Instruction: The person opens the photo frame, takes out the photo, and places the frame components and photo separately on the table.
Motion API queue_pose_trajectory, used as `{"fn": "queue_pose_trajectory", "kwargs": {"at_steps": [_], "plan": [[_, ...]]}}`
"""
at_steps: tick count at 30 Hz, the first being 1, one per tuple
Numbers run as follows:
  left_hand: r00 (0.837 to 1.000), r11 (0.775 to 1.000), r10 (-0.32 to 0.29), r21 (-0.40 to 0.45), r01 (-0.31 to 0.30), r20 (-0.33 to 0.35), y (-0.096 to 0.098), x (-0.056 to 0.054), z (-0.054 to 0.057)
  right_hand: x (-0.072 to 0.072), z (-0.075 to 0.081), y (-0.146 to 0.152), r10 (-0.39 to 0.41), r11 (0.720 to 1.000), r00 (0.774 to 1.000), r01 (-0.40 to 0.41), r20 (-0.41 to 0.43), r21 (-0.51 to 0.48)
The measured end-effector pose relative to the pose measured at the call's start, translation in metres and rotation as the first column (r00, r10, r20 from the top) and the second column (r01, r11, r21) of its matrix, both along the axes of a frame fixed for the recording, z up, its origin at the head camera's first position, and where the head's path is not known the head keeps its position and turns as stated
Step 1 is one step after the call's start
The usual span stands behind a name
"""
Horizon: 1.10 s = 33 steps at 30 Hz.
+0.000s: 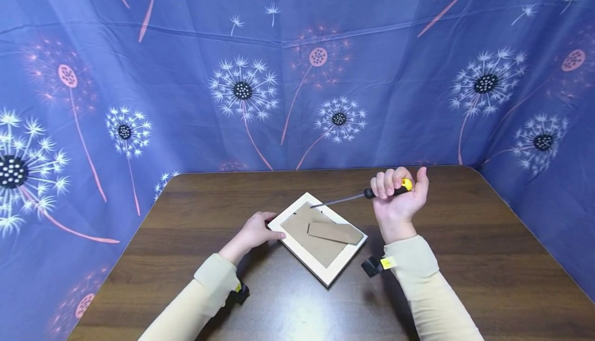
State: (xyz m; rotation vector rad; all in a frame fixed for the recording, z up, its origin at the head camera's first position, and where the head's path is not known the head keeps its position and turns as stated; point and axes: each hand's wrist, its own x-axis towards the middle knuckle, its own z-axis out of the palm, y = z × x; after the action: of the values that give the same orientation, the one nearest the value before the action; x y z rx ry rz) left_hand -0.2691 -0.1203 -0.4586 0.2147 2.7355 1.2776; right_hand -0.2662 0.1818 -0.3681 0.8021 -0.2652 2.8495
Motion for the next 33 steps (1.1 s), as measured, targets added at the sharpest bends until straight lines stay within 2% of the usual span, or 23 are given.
{"fn": "queue_pose_trajectory", "kwargs": {"at_steps": [5,11,15,23,33], "plan": [[1.000,1.000,-0.002,0.008,0.002,0.008,0.000,0.000,-0.001,-0.007,-0.020,-0.006,-0.035,0.996,0.993,0.044,0.116,-0.074],[1.000,1.000,-0.027,-0.004,0.027,0.001,0.001,-0.001,0.000,-0.011,-0.037,-0.013,-0.027,0.987,0.972,0.064,0.234,-0.150],[1.000,1.000,-0.027,-0.007,0.027,0.011,0.001,-0.002,0.002,-0.013,-0.043,-0.015,-0.003,0.983,0.970,0.048,0.245,-0.176],[0.999,1.000,-0.022,0.003,0.022,0.048,0.002,-0.004,0.003,-0.014,-0.054,-0.018,-0.015,0.983,0.964,0.063,0.267,-0.172],[0.998,1.000,-0.022,-0.008,0.023,0.058,0.003,-0.003,0.005,-0.015,-0.064,-0.021,-0.031,0.982,0.953,0.085,0.301,-0.166]]}}
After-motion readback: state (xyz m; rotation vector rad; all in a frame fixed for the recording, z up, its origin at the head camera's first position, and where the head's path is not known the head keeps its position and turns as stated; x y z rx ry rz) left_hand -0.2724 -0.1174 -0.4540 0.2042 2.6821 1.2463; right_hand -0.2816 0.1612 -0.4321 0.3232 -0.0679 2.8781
